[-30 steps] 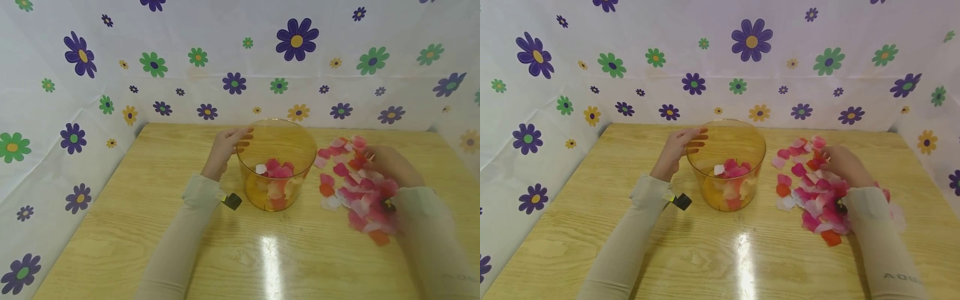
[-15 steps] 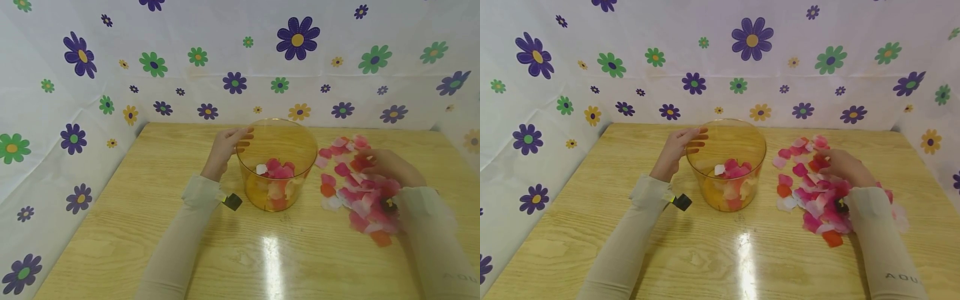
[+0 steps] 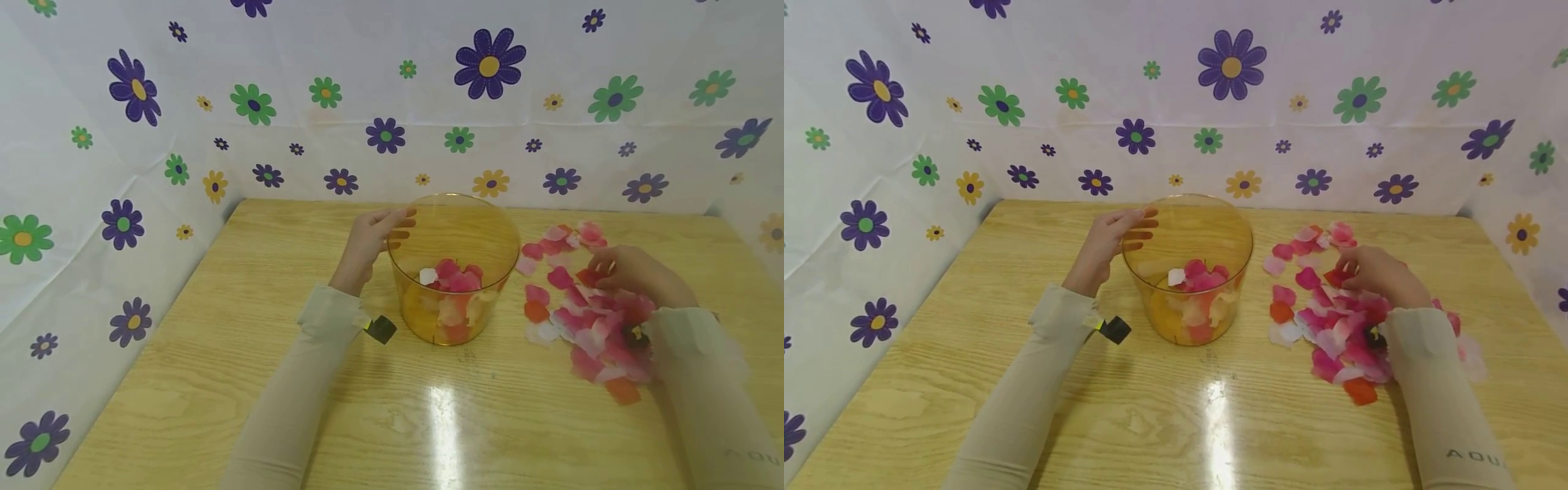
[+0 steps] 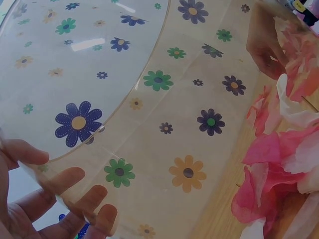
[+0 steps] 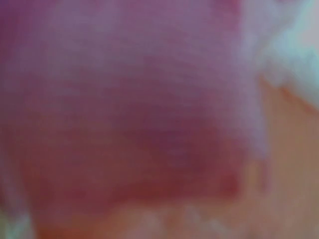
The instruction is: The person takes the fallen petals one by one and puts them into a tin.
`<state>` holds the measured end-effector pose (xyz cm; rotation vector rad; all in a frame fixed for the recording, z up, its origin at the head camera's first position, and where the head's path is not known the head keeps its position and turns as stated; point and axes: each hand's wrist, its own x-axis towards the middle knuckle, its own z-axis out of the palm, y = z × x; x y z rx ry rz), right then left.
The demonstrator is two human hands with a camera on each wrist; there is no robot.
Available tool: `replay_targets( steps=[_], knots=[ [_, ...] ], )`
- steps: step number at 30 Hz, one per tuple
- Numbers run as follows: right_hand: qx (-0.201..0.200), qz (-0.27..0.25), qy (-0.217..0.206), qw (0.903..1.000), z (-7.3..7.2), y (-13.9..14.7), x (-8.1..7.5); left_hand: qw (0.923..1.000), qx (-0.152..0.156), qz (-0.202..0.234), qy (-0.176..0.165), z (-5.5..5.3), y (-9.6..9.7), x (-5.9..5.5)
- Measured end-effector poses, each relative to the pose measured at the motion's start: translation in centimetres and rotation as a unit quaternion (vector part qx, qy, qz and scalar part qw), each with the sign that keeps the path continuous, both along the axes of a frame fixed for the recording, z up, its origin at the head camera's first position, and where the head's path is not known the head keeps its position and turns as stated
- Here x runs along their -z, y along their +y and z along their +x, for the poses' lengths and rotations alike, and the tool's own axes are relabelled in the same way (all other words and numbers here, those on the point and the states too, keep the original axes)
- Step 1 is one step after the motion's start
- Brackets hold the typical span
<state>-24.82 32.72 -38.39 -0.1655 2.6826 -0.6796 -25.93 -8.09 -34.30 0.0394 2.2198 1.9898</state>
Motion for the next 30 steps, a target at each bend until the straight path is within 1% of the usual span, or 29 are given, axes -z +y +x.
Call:
replay_targets(
  steps=[5,12,17,22,27,29,30],
  knots=[
    [0.006,0.0,-0.005,1.0,0.0,0.1,0.0,1.0,0.0,-0.003,-0.001,0.0,0.0,0.1],
    [-0.023,0.015,0.013,0.9995,-0.3,0.4,0.1,1.0,0.001,-0.005,0.002,-0.2,-0.1,0.1],
    [-0.026,0.013,0.029,0.9992,-0.4,0.7,0.0,1.0,0.0,-0.006,-0.001,-0.1,-0.1,0.1],
    [-0.009,0.006,0.038,0.9992,-0.1,0.6,-0.3,1.0,0.001,-0.006,0.0,0.0,0.0,0.0],
    [0.043,-0.008,0.028,0.9987,0.5,-0.1,-1.2,1.0,0.002,-0.004,0.001,0.0,0.0,0.0],
    [0.05,-0.014,0.038,0.9979,0.6,-0.4,-1.7,1.0,0.001,-0.004,0.0,0.0,0.0,0.0],
    [0.048,-0.017,0.05,0.9975,0.6,-0.5,-1.9,1.0,0.001,-0.004,0.0,0.0,0.0,0.0]
  ],
)
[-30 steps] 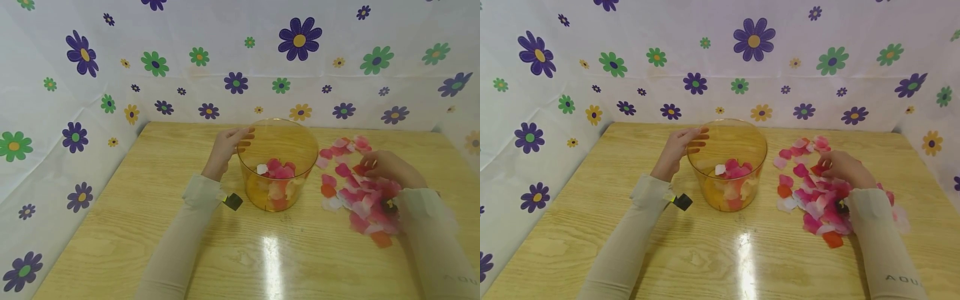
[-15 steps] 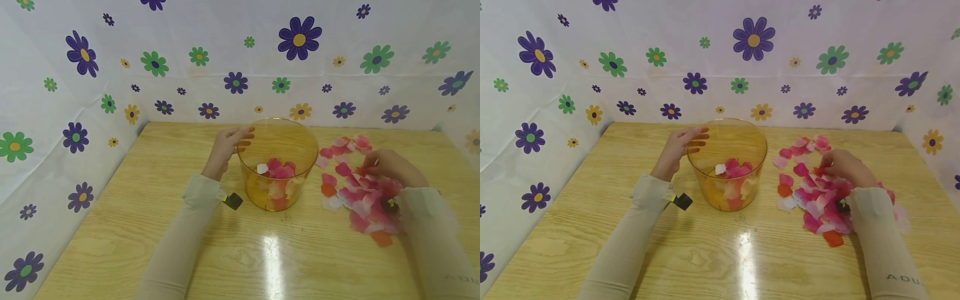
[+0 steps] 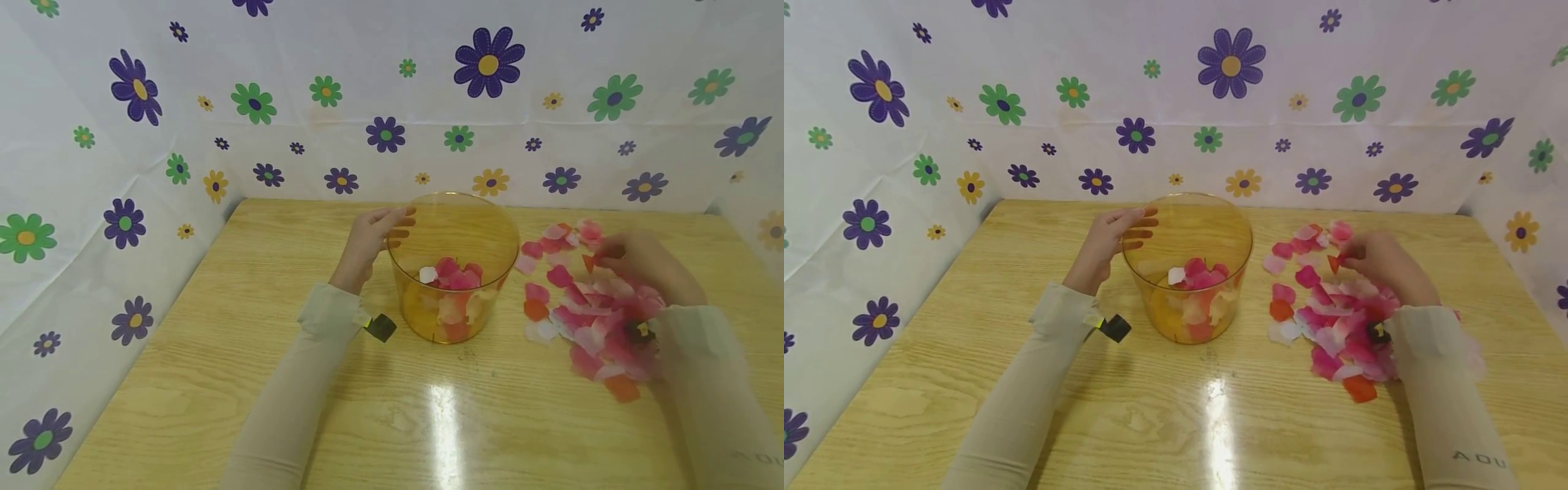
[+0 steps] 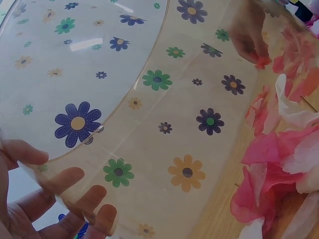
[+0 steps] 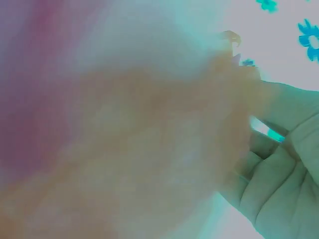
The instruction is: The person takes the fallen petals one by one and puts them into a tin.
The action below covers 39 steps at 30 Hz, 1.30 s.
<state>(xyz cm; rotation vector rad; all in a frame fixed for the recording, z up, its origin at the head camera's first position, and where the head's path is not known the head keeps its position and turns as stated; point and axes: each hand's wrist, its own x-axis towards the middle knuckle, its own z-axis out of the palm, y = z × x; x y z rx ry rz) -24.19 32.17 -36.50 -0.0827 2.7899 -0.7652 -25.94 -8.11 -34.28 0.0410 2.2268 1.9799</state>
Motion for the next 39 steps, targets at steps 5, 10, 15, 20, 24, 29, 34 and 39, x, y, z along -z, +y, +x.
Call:
replay_targets(
  steps=[5,10,15,20,24,29,34,39],
  knots=[
    [-0.035,-0.007,0.088,0.9955,0.1,-0.9,-1.3,1.0,0.0,0.0,0.0,-0.1,0.0,0.0],
    [-0.052,-0.015,0.168,0.9843,1.0,-3.2,-4.2,1.0,0.002,0.002,0.005,-0.2,0.1,-0.1],
    [-0.097,-0.012,0.276,0.9562,1.9,-6.4,-7.6,0.9999,0.001,0.004,0.01,-0.2,0.0,-0.1],
    [-0.159,-0.029,0.339,0.9268,2.3,-9.6,-9.9,1.0,0.001,0.006,0.006,-0.2,-0.1,-0.1],
    [-0.203,-0.04,0.345,0.9156,2.2,-12.1,-10.5,1.0,-0.001,0.008,0.003,-0.2,-0.1,-0.2],
    [-0.257,-0.04,0.314,0.9132,1.7,-14.5,-10.0,0.9999,-0.001,0.011,0.0,-0.1,-0.1,-0.1],
    [-0.283,-0.038,0.26,0.9226,1.5,-16.1,-9.2,0.9999,0.0,0.012,0.001,-0.1,0.0,0.0],
    [-0.29,-0.027,0.23,0.9285,1.4,-16.8,-8.8,0.9999,-0.001,0.013,0.0,-0.1,0.0,-0.1]
  ],
)
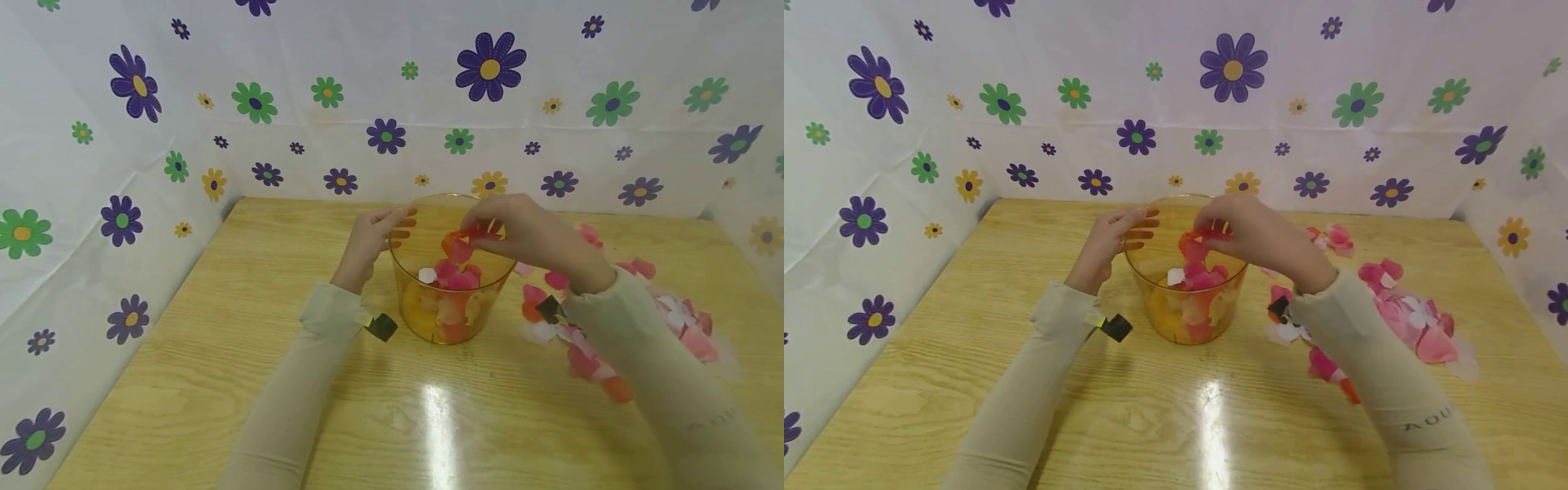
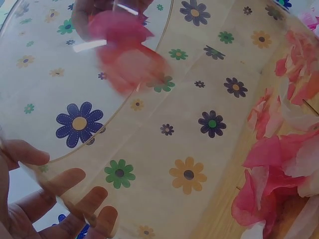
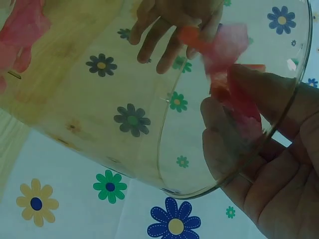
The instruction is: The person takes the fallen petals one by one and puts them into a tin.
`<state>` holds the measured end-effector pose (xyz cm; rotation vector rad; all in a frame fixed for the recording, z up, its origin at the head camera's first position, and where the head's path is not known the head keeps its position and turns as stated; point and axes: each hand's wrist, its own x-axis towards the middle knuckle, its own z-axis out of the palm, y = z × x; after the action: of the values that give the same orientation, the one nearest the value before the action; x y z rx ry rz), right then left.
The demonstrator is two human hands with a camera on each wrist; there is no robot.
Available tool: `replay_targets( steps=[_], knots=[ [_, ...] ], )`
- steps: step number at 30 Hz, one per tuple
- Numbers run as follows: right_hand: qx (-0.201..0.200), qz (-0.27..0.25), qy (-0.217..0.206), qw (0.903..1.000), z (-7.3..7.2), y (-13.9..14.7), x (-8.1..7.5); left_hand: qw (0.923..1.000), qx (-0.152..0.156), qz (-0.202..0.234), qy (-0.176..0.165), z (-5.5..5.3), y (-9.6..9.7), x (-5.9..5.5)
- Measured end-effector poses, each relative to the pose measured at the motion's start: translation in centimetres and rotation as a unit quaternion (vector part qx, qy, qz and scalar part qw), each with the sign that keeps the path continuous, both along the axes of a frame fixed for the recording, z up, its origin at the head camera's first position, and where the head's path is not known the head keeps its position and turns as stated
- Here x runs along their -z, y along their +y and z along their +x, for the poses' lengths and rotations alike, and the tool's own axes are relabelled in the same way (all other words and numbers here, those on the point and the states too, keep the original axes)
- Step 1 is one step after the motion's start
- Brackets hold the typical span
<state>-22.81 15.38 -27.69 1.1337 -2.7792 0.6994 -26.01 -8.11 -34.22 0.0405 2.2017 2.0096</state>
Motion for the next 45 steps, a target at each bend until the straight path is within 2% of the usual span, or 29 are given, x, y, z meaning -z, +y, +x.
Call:
replay_targets(
  steps=[8,16,22,26,31,33,38,41,45],
  knots=[
    [0.006,0.012,-0.018,0.9997,0.1,0.0,0.2,1.0,0.001,0.0,0.002,0.0,0.0,0.1],
    [0.007,0.011,-0.007,0.9999,0.2,0.2,0.3,1.0,0.003,-0.001,0.004,0.1,0.0,0.2],
    [0.008,-0.013,0.017,0.9997,0.5,1.0,0.2,1.0,0.006,-0.005,0.001,0.1,0.0,0.3],
    [0.015,-0.034,0.051,0.998,0.9,2.1,0.0,1.0,0.005,-0.005,-0.001,0.0,0.0,0.3],
    [0.059,-0.05,0.084,0.9934,1.7,4.4,-0.2,1.0,0.003,-0.004,-0.004,0.1,-0.1,0.3],
    [0.091,-0.048,0.074,0.992,2.1,5.5,-0.2,1.0,0.003,-0.005,-0.004,0.1,-0.1,0.3],
    [0.157,-0.016,-0.009,0.9874,2.6,8.5,0.5,1.0,0.002,-0.005,-0.002,0.0,-0.1,0.2],
    [0.166,0.02,-0.031,0.9853,2.4,10.3,1.5,1.0,0.001,-0.005,-0.003,0.1,-0.1,0.1],
    [0.18,0.042,-0.072,0.9802,1.9,12.7,3.3,1.0,0.002,-0.005,-0.002,0.1,-0.1,0.0]
  ],
)
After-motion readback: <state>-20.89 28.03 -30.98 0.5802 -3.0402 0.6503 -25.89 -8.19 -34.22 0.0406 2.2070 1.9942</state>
